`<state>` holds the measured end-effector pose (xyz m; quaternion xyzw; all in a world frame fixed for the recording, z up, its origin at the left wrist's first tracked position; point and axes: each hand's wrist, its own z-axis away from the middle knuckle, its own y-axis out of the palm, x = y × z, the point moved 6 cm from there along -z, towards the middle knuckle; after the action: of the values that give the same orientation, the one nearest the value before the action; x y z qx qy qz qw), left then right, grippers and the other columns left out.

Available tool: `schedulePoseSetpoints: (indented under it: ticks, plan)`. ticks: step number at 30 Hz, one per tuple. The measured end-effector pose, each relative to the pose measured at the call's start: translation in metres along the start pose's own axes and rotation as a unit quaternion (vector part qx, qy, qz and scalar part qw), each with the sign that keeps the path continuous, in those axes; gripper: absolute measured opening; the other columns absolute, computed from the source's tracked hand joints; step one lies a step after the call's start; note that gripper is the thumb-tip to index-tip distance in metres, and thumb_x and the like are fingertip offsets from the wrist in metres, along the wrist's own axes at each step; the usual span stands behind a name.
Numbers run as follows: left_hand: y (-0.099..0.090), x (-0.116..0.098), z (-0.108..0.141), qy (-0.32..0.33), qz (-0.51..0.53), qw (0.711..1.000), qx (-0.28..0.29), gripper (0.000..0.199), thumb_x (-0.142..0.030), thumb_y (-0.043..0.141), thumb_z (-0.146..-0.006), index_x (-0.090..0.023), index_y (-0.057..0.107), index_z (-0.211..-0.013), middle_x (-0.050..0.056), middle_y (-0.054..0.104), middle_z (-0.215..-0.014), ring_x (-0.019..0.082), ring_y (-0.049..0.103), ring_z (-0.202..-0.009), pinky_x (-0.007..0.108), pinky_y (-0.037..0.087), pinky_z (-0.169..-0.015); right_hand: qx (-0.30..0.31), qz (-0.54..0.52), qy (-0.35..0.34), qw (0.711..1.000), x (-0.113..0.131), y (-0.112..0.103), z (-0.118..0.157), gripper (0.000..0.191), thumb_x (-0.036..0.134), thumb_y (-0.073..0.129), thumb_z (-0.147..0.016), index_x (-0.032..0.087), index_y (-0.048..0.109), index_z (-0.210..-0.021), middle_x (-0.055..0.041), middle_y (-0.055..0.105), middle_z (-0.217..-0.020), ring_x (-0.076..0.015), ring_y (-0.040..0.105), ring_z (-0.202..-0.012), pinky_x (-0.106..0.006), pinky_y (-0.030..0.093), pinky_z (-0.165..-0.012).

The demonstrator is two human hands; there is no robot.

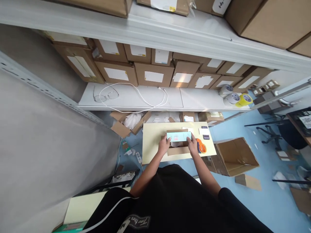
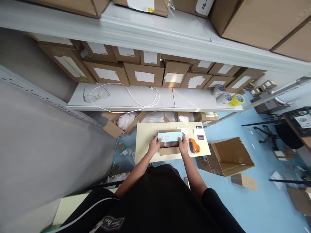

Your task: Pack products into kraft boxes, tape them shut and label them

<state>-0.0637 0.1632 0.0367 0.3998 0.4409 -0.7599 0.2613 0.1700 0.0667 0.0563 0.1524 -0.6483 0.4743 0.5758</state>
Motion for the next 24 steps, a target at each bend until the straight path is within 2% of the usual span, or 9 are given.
schedulePoseSetpoints:
  ticks: [3,6,8,12,14,16,18,22,24]
  plan:
    - [0.02,-0.003,0.002,0.007,-0.032,0.999,0.012,0.06,-0.039,0.046,-0.106,-0.013,0.044,-0.16,0.018,0.066,-0.145,0.033,0.063,-0.134,0.043,0.049,-0.112,-0.006,0.001,0.054,0.999,-0.024,-0.012,0.0,0.076,0.055,0.058,-0.092,0.02,0.049,-0.158,-0.0112,0.052,-0.161,-0.0301,0.048,-0.15,-0.048,0.037,-0.126]
    - [0.034,0.001,0.003,0.012,-0.1,0.995,0.007,0.067,-0.035,0.049,-0.103,-0.009,0.037,-0.163,0.02,0.045,-0.165,0.032,0.04,-0.155,0.044,0.035,-0.125,-0.023,0.021,0.077,0.997,-0.044,-0.016,0.0,0.084,0.058,0.062,-0.087,0.016,0.047,-0.159,-0.0141,0.045,-0.165,-0.0323,0.037,-0.157,-0.051,0.029,-0.13]
    - [0.045,0.007,0.005,0.017,-0.155,0.987,0.03,0.068,-0.036,0.054,-0.1,-0.011,0.04,-0.162,0.019,0.035,-0.17,0.032,0.028,-0.161,0.045,0.025,-0.131,-0.028,0.029,0.078,0.996,-0.055,-0.017,0.002,0.087,0.059,0.062,-0.086,0.015,0.045,-0.16,-0.0152,0.043,-0.166,-0.0337,0.035,-0.158,-0.054,0.028,-0.129]
    - [0.072,0.024,0.011,0.018,-0.244,0.963,0.118,0.074,-0.045,0.073,-0.087,-0.019,0.054,-0.154,0.013,0.015,-0.178,0.042,0.005,-0.164,0.056,0.02,-0.131,-0.019,0.047,0.04,0.998,-0.062,-0.018,0.008,0.082,0.056,0.061,-0.087,0.016,0.048,-0.158,-0.0155,0.048,-0.163,-0.0333,0.042,-0.154,-0.054,0.032,-0.128]
    - [0.082,0.032,0.015,0.017,-0.275,0.951,0.138,0.085,-0.045,0.082,-0.079,-0.021,0.053,-0.155,0.012,0.001,-0.179,0.046,-0.005,-0.163,0.06,0.02,-0.129,-0.021,0.065,0.01,0.998,-0.059,-0.02,0.011,0.079,0.053,0.061,-0.088,0.016,0.049,-0.157,-0.0155,0.048,-0.163,-0.0327,0.042,-0.154,-0.054,0.031,-0.129]
    - [0.089,0.039,0.018,0.024,-0.3,0.944,0.137,0.088,-0.041,0.087,-0.076,-0.021,0.052,-0.155,0.012,-0.008,-0.179,0.045,-0.01,-0.162,0.061,0.022,-0.129,-0.014,0.077,-0.02,0.997,-0.055,-0.021,0.013,0.076,0.049,0.06,-0.089,0.016,0.05,-0.156,-0.015,0.048,-0.163,-0.0321,0.04,-0.155,-0.054,0.03,-0.129]
    - [0.094,0.044,0.019,0.038,-0.316,0.94,0.121,0.078,-0.036,0.087,-0.078,-0.022,0.057,-0.149,0.011,-0.011,-0.178,0.043,-0.009,-0.163,0.06,0.024,-0.128,0.002,0.079,-0.045,0.996,-0.052,-0.022,0.014,0.073,0.046,0.059,-0.09,0.017,0.05,-0.156,-0.0142,0.049,-0.163,-0.0316,0.04,-0.155,-0.054,0.029,-0.13]
    - [0.095,0.05,0.017,0.056,-0.312,0.945,0.079,0.03,-0.03,0.078,-0.089,-0.021,0.073,-0.117,0.006,-0.005,-0.179,0.038,-0.001,-0.165,0.057,0.028,-0.128,0.044,0.061,-0.065,0.995,-0.049,-0.028,0.011,0.07,0.041,0.059,-0.09,0.017,0.052,-0.155,-0.0145,0.052,-0.16,-0.0313,0.042,-0.154,-0.054,0.03,-0.13]
    - [0.093,0.049,0.015,0.048,-0.31,0.948,0.06,0.013,-0.028,0.072,-0.093,-0.02,0.077,-0.102,0.004,0.002,-0.18,0.037,0.003,-0.165,0.055,0.03,-0.128,0.062,0.052,-0.073,0.994,-0.048,-0.034,0.008,0.069,0.04,0.06,-0.089,0.018,0.053,-0.154,-0.0146,0.053,-0.16,-0.0313,0.043,-0.154,-0.054,0.031,-0.13]
